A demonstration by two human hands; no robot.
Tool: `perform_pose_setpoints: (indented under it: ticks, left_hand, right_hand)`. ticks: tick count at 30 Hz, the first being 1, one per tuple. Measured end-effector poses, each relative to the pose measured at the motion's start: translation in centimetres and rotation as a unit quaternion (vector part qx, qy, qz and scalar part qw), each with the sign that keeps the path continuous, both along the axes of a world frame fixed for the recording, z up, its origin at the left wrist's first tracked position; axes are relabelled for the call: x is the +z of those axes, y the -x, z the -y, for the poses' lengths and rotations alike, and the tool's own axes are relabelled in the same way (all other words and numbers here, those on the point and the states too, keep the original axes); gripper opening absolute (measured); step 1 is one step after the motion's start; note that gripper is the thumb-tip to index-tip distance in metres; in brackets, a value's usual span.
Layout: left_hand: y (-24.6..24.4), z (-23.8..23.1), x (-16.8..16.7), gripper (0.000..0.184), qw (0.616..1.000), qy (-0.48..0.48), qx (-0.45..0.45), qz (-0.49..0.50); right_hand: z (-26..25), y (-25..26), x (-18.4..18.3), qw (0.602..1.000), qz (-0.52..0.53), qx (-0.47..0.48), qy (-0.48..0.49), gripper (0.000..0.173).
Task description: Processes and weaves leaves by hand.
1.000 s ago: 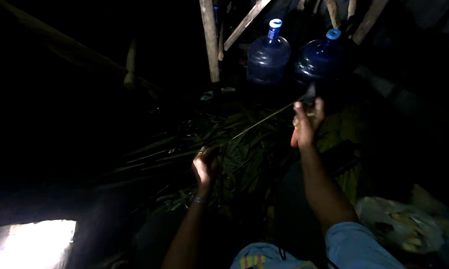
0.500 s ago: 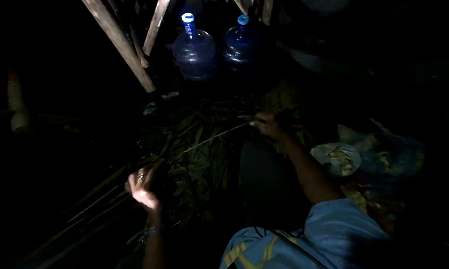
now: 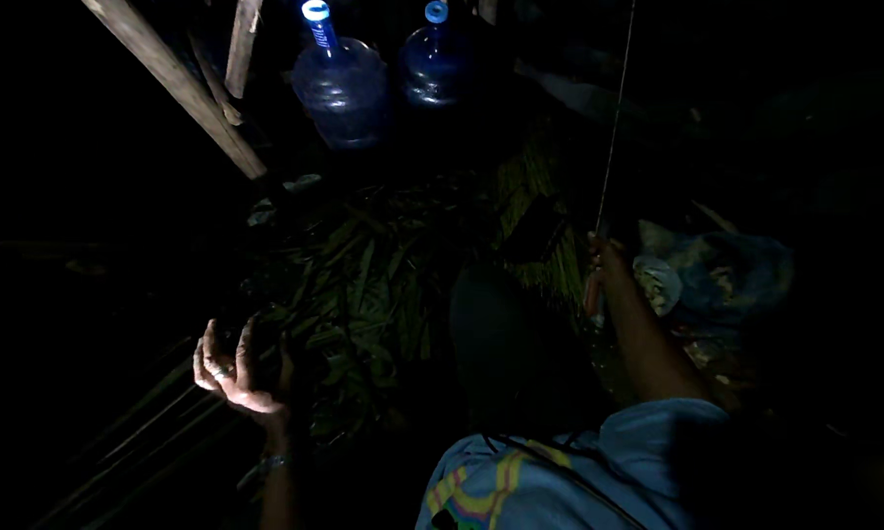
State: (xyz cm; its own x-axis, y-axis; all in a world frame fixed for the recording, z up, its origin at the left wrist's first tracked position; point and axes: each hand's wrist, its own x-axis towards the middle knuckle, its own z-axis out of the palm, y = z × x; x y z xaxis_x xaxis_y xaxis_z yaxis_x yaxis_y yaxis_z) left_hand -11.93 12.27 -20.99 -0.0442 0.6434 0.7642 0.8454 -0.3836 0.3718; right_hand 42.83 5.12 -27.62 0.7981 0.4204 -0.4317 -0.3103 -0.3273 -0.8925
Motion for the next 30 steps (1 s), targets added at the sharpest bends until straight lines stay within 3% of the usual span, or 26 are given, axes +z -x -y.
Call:
perform_pose_setpoints:
  ticks: [3,5,6,7,8,9,10,11,12,13,15,17,19,22,25,27,28,29,30]
  left_hand:
    - [0.6,-0.2,-0.9,0.041,1.0,0.027,-0.004,0.003]
    - [0.7,0.0,-1.0,0.043,0.997,0.07,-0.014,0.013]
    - [0.5,0.3,-0.9,0.045,0.995,0.1,-0.019,0.022]
    - [0.2,0.5,-0.7,0.045,0.991,0.129,-0.023,0.029]
    - [0.0,0.7,-0.5,0.044,0.986,0.159,-0.021,0.032]
    - [-0.3,0.9,-0.1,0.044,0.98,0.198,-0.014,0.03]
    - [-0.8,1.1,0.3,0.043,0.968,0.25,0.001,0.029]
    - [-1.1,1.0,0.2,0.042,0.949,0.312,0.022,0.029]
    - [-0.9,0.7,-0.3,0.042,0.924,0.379,0.035,0.023]
    - [-0.5,0.3,-1.3,0.042,0.901,0.431,0.042,0.017]
    - [-0.3,0.5,-2.4,0.043,0.873,0.487,0.03,0.014]
    - [-0.5,0.6,-3.1,0.043,0.877,0.48,0.007,-0.001]
    - [-0.3,0.4,-3.5,0.039,0.884,0.466,-0.006,-0.03]
    - [0.5,-0.4,-3.5,0.041,0.856,0.517,0.028,-0.022]
    - [2.4,-1.4,-5.7,0.048,0.827,0.556,0.05,0.058]
    - [3.8,-0.7,-7.4,0.046,0.86,0.496,0.05,0.114]
    - [3.6,0.6,-6.0,0.043,0.866,0.47,0.08,0.15]
    - [2.5,0.8,0.4,0.045,0.738,0.602,0.137,0.271]
    - [1.7,1.1,4.7,0.045,0.652,0.611,0.207,0.398]
  right_hand:
    - [-1.3,-2.0,-0.3,1.0,0.017,0.009,-0.003,0.034]
    - [-1.3,-1.3,0.7,0.992,0.105,0.04,-0.062,0.032]
    - [-1.3,0.8,3.8,0.988,0.142,0.042,-0.032,0.028]
    - [-2.4,2.8,11.1,0.985,0.024,0.074,0.153,0.026]
    - [-3.7,4.7,14.1,0.973,0.011,0.042,0.226,0.021]
    - [-4.1,5.6,14.4,0.976,0.03,0.026,0.213,0.023]
    - [-3.7,5.3,12.3,0.988,0.068,0.04,0.131,0.029]
    - [-3.4,3.6,7.7,0.988,0.138,0.073,-0.009,0.034]
    - [-3.9,1.8,4.7,0.977,0.136,0.133,-0.096,0.038]
    - [-4.9,1.5,3.6,0.969,0.122,0.181,-0.114,0.035]
    - [-6.5,4.2,4.9,0.959,0.132,0.24,-0.069,0.036]
    - [-7.2,7.4,6.8,0.916,0.234,0.323,-0.046,0.045]
    - [-8.0,10.6,8.9,0.847,0.348,0.396,-0.063,0.047]
    - [-8.5,16.4,13.1,0.761,0.438,0.463,-0.122,0.046]
    - [-9.6,22.0,15.1,0.708,0.449,0.483,-0.253,0.042]
    - [-11.1,25.2,14.1,0.672,0.413,0.499,-0.36,0.036]
    - [-11.9,26.5,13.0,0.663,0.384,0.509,-0.392,0.034]
    - [-12.3,27.5,11.7,0.669,0.357,0.521,-0.391,0.032]
    - [-12.4,28.1,10.5,0.683,0.342,0.533,-0.365,0.03]
